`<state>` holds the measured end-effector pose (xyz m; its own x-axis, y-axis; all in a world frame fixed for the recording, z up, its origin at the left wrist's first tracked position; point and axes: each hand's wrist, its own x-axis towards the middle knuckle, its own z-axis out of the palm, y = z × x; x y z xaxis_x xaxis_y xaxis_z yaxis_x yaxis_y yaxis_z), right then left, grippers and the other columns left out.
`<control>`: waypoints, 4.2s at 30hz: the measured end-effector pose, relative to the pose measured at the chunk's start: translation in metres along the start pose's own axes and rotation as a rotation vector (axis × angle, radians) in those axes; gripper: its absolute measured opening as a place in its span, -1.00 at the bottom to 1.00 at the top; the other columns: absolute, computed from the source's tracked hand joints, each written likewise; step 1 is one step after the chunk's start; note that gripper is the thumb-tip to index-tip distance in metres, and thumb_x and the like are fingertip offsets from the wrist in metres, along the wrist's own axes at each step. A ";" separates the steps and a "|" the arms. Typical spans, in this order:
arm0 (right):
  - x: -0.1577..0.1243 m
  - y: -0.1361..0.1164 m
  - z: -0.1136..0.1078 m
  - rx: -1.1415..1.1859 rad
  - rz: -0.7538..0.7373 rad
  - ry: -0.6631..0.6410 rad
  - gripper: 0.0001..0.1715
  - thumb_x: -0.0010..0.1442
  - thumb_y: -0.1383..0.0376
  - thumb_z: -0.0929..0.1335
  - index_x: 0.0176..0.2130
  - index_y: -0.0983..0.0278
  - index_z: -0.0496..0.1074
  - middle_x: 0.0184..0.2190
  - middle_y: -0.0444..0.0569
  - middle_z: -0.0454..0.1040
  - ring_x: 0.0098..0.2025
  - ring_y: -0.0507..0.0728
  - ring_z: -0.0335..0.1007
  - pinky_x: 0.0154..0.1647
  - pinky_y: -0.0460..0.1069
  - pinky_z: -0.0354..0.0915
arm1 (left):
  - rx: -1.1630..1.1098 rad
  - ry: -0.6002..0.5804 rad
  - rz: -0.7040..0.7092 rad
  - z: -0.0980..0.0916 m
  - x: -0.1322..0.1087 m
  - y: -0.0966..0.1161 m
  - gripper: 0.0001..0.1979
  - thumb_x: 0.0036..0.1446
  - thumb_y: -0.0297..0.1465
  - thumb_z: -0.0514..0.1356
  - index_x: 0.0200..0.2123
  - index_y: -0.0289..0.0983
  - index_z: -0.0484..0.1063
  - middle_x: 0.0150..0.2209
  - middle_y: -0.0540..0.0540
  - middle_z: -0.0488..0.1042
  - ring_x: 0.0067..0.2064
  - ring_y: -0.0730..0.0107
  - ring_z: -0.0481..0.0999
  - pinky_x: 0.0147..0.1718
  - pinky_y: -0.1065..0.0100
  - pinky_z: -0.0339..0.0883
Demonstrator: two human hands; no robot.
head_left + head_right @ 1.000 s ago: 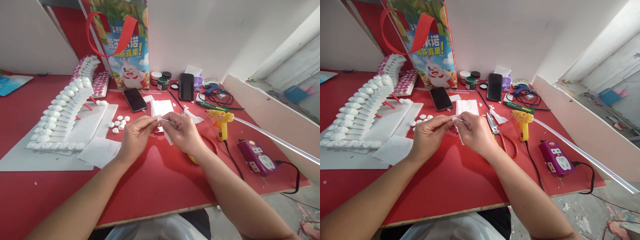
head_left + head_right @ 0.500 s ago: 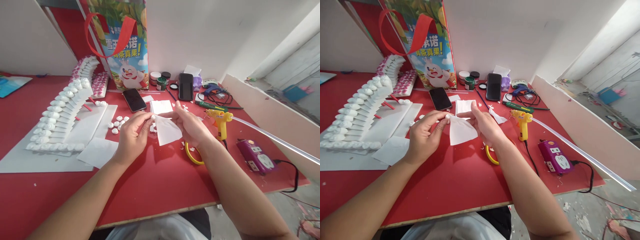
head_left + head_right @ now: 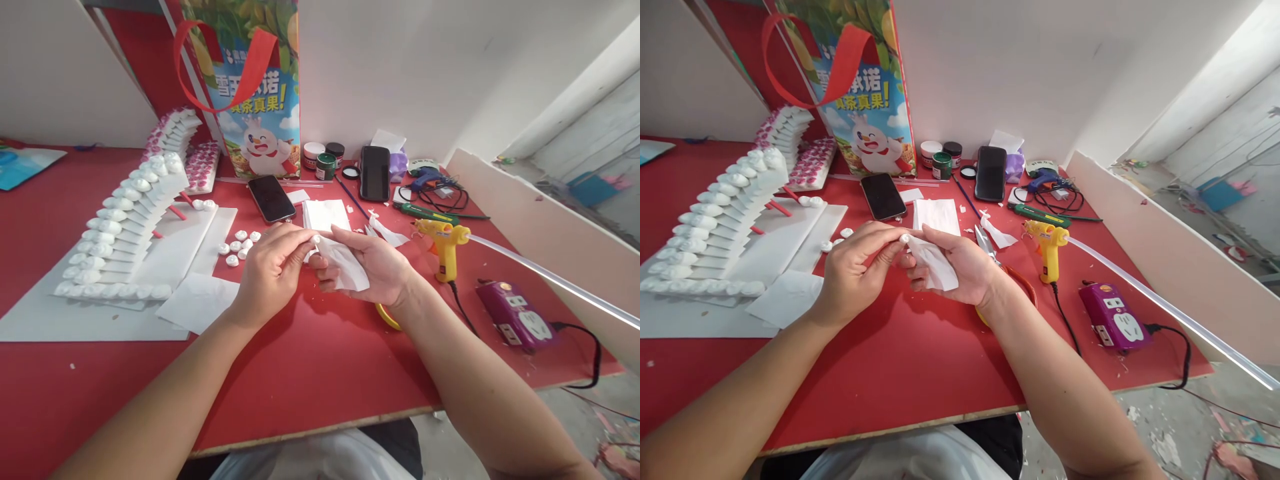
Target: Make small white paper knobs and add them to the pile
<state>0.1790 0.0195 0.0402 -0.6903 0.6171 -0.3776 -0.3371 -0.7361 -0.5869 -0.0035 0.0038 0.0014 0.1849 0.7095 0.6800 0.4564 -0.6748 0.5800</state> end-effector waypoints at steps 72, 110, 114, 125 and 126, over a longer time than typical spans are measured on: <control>-0.004 0.026 0.011 -1.060 -0.737 0.505 -0.79 0.35 0.18 0.33 -0.31 0.23 0.36 -0.50 -0.13 0.55 -0.47 0.04 0.44 -0.43 -0.05 0.25 | -0.128 0.127 -0.190 0.015 -0.006 0.018 -0.73 0.36 -0.33 0.19 0.01 -0.20 0.64 -0.32 -0.06 0.58 -0.29 0.39 0.52 -0.22 0.35 0.45; -0.006 0.003 -0.003 -0.829 -0.417 0.359 -0.89 0.19 0.38 0.37 -0.36 0.30 0.54 -0.53 -0.10 0.57 -0.54 0.06 0.50 -0.33 -0.01 0.43 | -0.514 0.077 -0.701 0.011 -0.004 -0.004 -0.72 0.13 -0.21 0.39 -0.15 -0.23 0.68 -0.34 -0.08 0.63 -0.31 0.33 0.54 -0.27 0.31 0.43; -0.005 -0.001 -0.007 -0.586 -0.352 0.364 -0.78 0.28 0.18 0.44 -0.22 0.31 0.51 -0.46 0.01 0.62 -0.45 0.15 0.60 -0.31 0.07 0.56 | -0.608 0.089 -0.742 0.010 -0.003 -0.005 -0.72 0.11 -0.23 0.41 -0.15 -0.24 0.68 -0.32 -0.07 0.63 -0.31 0.37 0.52 -0.21 0.33 0.42; 0.004 0.009 -0.003 -0.623 -0.404 0.370 -0.53 -0.11 0.03 0.64 -0.47 0.33 0.53 -0.54 -0.09 0.55 -0.62 -0.03 0.38 -0.55 -0.09 0.42 | -0.503 0.075 -0.678 0.009 -0.001 0.003 -0.72 0.12 -0.19 0.40 -0.20 -0.25 0.69 -0.29 -0.10 0.67 -0.27 0.28 0.59 -0.20 0.29 0.48; 0.005 0.011 -0.001 -0.643 -0.429 0.409 -0.53 -0.11 0.04 0.64 -0.49 0.32 0.51 -0.55 -0.10 0.55 -0.63 -0.03 0.37 -0.57 -0.09 0.40 | -0.496 0.080 -0.678 0.010 -0.002 0.003 -0.72 0.13 -0.19 0.40 -0.19 -0.25 0.69 -0.30 -0.10 0.67 -0.26 0.28 0.59 -0.20 0.30 0.49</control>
<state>0.1724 0.0147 0.0316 -0.2613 0.9471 -0.1865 -0.0037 -0.1942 -0.9810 0.0059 0.0027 -0.0024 -0.0622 0.9892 0.1328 0.0076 -0.1326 0.9911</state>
